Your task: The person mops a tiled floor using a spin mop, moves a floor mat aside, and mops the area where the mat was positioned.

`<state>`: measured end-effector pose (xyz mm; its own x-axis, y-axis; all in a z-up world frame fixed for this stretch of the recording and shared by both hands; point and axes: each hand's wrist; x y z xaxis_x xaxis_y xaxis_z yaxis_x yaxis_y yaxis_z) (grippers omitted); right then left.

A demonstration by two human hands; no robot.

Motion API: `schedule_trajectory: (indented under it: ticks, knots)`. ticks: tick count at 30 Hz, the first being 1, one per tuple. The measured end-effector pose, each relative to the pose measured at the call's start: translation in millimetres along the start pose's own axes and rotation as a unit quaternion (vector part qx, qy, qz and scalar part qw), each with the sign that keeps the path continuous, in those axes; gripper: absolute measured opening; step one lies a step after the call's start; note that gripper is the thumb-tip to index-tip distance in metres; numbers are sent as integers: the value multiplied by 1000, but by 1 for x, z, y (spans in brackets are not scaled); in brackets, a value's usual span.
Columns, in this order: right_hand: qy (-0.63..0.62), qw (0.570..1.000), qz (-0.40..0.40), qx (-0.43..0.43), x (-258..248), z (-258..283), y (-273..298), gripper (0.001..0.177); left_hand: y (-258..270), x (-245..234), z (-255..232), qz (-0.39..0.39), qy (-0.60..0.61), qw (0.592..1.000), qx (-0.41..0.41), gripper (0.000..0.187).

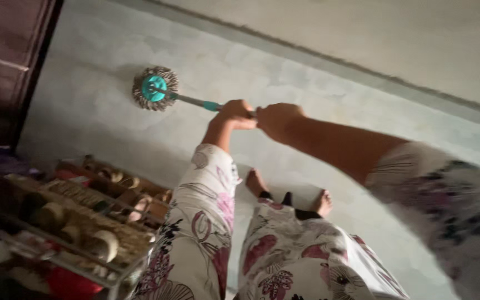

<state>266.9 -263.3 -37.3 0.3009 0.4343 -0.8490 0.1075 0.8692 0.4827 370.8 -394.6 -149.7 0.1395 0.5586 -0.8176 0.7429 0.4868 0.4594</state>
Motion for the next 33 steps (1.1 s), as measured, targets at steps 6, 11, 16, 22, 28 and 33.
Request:
schedule_trajectory:
  ticks: [6,11,16,22,28,33]
  knots:
    - [-74,992,48,95,37,105,-59,32,42,2,113,61,-20,996,-56,37]
    - [-54,994,38,82,51,61,-18,33,44,31,65,29,-25,999,-4,22]
    - [60,993,77,72,29,-27,72,32,48,29,-73,77,39,995,-46,28]
    - [172,966,163,107,-34,-135,223,31,59,19,-268,181,58,977,93,18]
    - [251,929,214,170,-86,-170,321,31,87,20,-386,125,144,975,115,14]
    - [206,927,276,148,-79,-144,313,36,103,32,-361,91,160,975,121,13]
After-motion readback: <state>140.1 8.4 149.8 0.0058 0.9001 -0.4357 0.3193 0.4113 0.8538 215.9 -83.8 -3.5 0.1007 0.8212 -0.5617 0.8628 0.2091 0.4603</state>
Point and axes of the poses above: each hand's wrist, its own y-axis away from the middle knuckle, its own x-axis out of the palm, z = x × y, and after that the axes turned 7 degrees about -z, right-handed
